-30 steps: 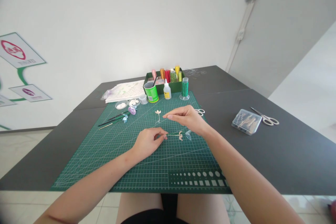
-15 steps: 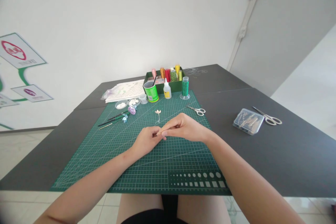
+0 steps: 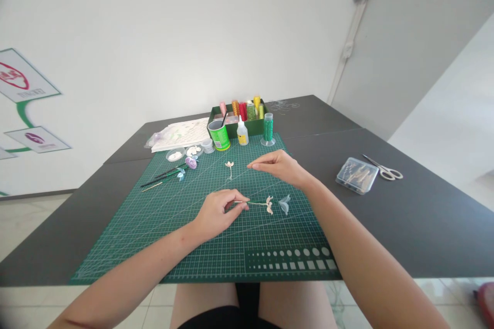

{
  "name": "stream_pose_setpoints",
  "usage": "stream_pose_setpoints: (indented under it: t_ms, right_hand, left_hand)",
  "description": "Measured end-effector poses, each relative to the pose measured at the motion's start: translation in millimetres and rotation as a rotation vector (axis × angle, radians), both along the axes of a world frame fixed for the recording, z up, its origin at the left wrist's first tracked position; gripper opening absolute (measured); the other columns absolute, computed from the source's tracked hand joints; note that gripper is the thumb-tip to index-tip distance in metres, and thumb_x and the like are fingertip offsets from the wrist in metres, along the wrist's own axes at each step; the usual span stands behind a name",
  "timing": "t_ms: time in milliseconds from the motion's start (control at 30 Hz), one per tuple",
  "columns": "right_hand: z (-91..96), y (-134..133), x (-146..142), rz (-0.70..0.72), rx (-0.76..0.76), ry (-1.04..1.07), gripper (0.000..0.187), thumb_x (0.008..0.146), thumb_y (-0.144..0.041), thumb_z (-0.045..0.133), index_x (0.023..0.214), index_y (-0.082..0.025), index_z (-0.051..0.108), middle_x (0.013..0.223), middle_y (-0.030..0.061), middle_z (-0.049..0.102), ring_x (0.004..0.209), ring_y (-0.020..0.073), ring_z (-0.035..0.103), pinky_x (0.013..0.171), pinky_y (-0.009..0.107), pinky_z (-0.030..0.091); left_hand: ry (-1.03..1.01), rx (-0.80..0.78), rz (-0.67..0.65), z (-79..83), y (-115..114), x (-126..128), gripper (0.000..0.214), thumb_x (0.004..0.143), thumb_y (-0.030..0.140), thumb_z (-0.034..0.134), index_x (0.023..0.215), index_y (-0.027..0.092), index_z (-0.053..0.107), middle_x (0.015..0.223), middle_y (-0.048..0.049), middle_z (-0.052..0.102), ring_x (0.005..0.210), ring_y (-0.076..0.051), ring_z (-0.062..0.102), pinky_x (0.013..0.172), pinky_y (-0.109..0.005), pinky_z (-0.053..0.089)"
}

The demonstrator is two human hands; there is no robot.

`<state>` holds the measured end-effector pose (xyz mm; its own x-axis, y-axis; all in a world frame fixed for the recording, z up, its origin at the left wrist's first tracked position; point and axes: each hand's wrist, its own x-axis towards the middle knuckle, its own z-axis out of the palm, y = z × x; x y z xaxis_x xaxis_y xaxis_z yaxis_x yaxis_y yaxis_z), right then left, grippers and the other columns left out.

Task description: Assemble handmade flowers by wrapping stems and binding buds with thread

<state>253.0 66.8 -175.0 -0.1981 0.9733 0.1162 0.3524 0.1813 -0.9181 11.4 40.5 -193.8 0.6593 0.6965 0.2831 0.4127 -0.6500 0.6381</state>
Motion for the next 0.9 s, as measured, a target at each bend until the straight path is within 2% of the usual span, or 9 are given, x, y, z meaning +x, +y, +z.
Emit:
stream_pose_setpoints:
  t_ms: [100,200,333,467,567,633,667,800,900]
  right_hand:
    - [-11.3,8,2,0.045,0.002,-0.035,0.037,0.082,-0.049,0.072,0.099,-0.019,0.084,0.09,0.0068,0.08,0.077,0.0205,0.07,0.069,0.032,0.052]
    - [-22.9,15,-2,0.096,-0.008,-0.057,0.036,0.08,-0.05,0.072,0.098,-0.021,0.084,0.102,0.0083,0.08,0.095,0.0256,0.072,0.084,0.036,0.054]
    - [-28.2,17,-9,0.161,-0.06,-0.046,0.042,0.078,-0.053,0.073,0.098,-0.018,0.084,0.093,0.0096,0.08,0.085,0.0249,0.071,0.074,0.034,0.053]
    - [-23.4,10,-15,0.209,-0.07,-0.008,0.04,0.075,-0.053,0.075,0.087,-0.016,0.082,0.079,0.0069,0.075,0.071,0.0186,0.064,0.062,0.029,0.048]
    - [-23.5,9,-10,0.087,-0.15,0.098,0.043,0.074,-0.055,0.077,0.086,-0.015,0.08,0.048,-0.0048,0.047,0.047,0.0082,0.037,0.046,0.023,0.028]
    - [-25.2,11,-1,0.029,-0.203,0.228,0.046,0.072,-0.056,0.078,0.089,-0.013,0.079,0.045,-0.0098,0.031,0.045,0.0055,0.023,0.045,0.024,0.018]
    - [-26.0,12,6,0.014,-0.211,0.289,0.047,0.072,-0.055,0.078,0.089,-0.012,0.078,0.045,-0.0105,0.029,0.045,0.0052,0.022,0.046,0.024,0.017]
    - [-27.3,19,34,-0.094,-0.176,0.322,0.044,0.07,-0.052,0.079,0.087,-0.012,0.077,0.046,-0.0086,0.035,0.045,0.0062,0.025,0.046,0.025,0.018]
    - [-29.2,23,50,-0.361,-0.119,0.111,0.035,0.075,-0.045,0.074,0.088,-0.013,0.08,0.06,0.0018,0.061,0.049,0.0103,0.041,0.049,0.028,0.031]
  left_hand:
    - [-0.077,0.061,0.028,-0.9,-1,-2,0.012,0.094,0.025,0.061,0.094,0.022,0.073,0.084,0.0014,0.079,0.068,-0.015,0.063,0.067,-0.027,0.045]
    - [-0.177,0.08,0.097,-0.9,-1,-5,0.012,0.093,0.028,0.064,0.095,0.021,0.073,0.08,-0.0003,0.078,0.062,-0.015,0.059,0.064,-0.028,0.045]
    - [-0.303,0.063,0.132,0.2,2,-8,0.024,0.095,0.027,0.062,0.117,0.023,0.071,0.085,0.0,0.08,0.058,-0.014,0.057,0.065,-0.028,0.047]
    - [-0.364,0.018,0.184,0.2,7,-9,0.021,0.095,0.03,0.061,0.108,0.024,0.077,0.085,-0.0009,0.08,0.059,-0.014,0.058,0.064,-0.028,0.047]
    - [-0.467,-0.148,0.217,0.2,13,-9,0.021,0.093,0.033,0.063,0.102,0.021,0.077,0.084,-0.0036,0.079,0.066,-0.016,0.065,0.064,-0.028,0.048]
    - [-0.547,-0.256,0.233,0.4,19,-9,0.022,0.091,0.035,0.064,0.1,0.019,0.076,0.083,-0.0048,0.079,0.072,-0.017,0.067,0.066,-0.028,0.048]
    - [-0.584,-0.303,0.245,0.5,22,-9,0.022,0.089,0.035,0.065,0.099,0.018,0.076,0.082,-0.0051,0.078,0.073,-0.017,0.067,0.066,-0.028,0.048]
    - [-0.703,-0.462,0.307,-0.3,33,-11,0.024,0.083,0.036,0.07,0.098,0.017,0.073,0.083,-0.0058,0.077,0.074,-0.016,0.064,0.064,-0.026,0.045]
    - [-0.763,-0.549,0.337,-2.1,37,-12,0.027,0.08,0.037,0.072,0.098,0.017,0.071,0.086,-0.0064,0.077,0.072,-0.014,0.06,0.061,-0.025,0.041]
